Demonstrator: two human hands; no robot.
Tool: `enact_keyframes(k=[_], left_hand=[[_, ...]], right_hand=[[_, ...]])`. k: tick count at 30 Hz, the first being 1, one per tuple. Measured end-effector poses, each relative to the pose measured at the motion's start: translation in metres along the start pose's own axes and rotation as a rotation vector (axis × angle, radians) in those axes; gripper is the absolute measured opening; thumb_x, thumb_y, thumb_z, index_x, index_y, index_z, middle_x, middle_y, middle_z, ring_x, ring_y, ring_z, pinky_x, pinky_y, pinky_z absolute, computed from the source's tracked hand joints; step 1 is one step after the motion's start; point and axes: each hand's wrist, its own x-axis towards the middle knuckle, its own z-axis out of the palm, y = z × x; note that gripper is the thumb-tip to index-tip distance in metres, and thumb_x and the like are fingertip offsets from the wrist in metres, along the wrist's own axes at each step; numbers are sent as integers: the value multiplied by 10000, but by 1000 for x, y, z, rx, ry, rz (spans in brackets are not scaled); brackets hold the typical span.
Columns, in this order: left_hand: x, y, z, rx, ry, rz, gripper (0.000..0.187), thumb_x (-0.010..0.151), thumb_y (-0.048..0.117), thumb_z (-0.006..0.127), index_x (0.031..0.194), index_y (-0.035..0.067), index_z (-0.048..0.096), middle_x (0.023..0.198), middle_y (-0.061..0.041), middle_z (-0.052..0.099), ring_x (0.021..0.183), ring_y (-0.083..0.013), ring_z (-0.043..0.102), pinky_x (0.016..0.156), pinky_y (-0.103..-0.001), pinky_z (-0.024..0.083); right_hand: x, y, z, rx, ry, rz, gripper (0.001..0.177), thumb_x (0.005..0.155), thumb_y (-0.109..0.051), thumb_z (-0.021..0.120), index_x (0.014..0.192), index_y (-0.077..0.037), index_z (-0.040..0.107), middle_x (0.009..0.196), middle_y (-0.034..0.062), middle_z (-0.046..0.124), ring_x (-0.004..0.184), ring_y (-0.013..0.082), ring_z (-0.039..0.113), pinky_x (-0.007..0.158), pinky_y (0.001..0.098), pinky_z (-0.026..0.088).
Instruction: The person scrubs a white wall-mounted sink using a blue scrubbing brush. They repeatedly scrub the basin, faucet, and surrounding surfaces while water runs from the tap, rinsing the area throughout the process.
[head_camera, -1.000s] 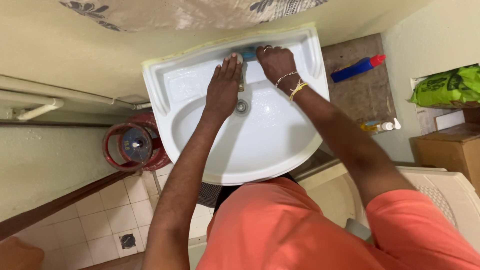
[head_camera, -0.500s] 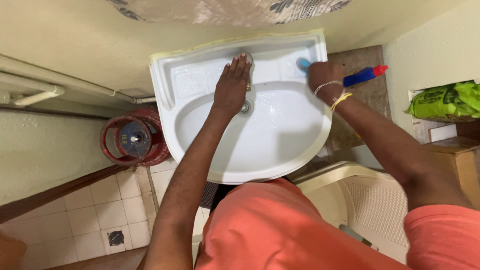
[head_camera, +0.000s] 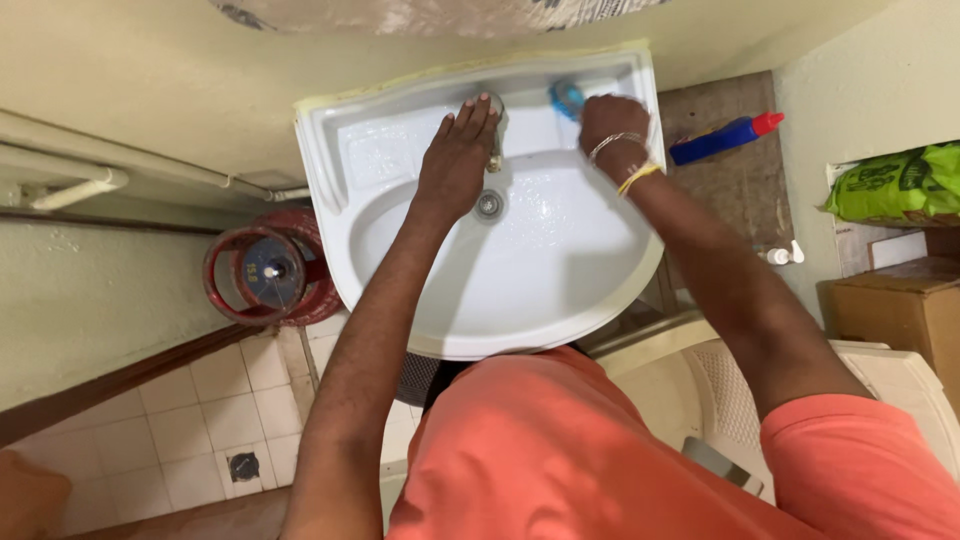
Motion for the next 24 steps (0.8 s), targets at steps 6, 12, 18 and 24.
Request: enact_keyframes(k=[6, 12, 18, 24], left_hand=[[1, -3, 0, -47, 7, 16, 655, 878, -135, 473, 1519, -1, 446, 1646, -169, 326, 1510, -318, 332, 1238, -468, 274], [3, -6, 3, -88, 6, 30, 639, 896, -141, 452, 1518, 2, 459, 1642, -180, 330, 1504, -334, 337, 1221, -481, 285], [-1, -6, -2, -102, -11, 16, 660, 879, -159, 433, 1517, 12, 456, 1649, -168, 329, 1516, -330, 329, 1234, -475, 287], [1, -2, -6, -73, -29, 22, 649, 904, -146, 442, 1535, 5, 439, 1647, -186, 317, 1516, -339, 323, 1237, -479, 277]], right_hand=[[14, -43, -2, 304, -210, 18, 440, 1032, -419, 542, 909, -44, 736, 904, 215, 719, 873, 392, 703, 782, 519, 540], [10, -34, 3, 640, -387, -73, 511, 1011, -409, 553, 774, 7, 731, 825, 232, 731, 838, 408, 716, 876, 474, 533], [-7, -38, 37, 465, -229, -137, 541, 1074, -413, 505, 840, 22, 726, 871, 285, 693, 863, 445, 682, 863, 505, 518], [-24, -51, 21, 379, -91, -82, 408, 1022, -360, 519, 916, -44, 755, 905, 190, 711, 867, 397, 690, 766, 519, 542]])
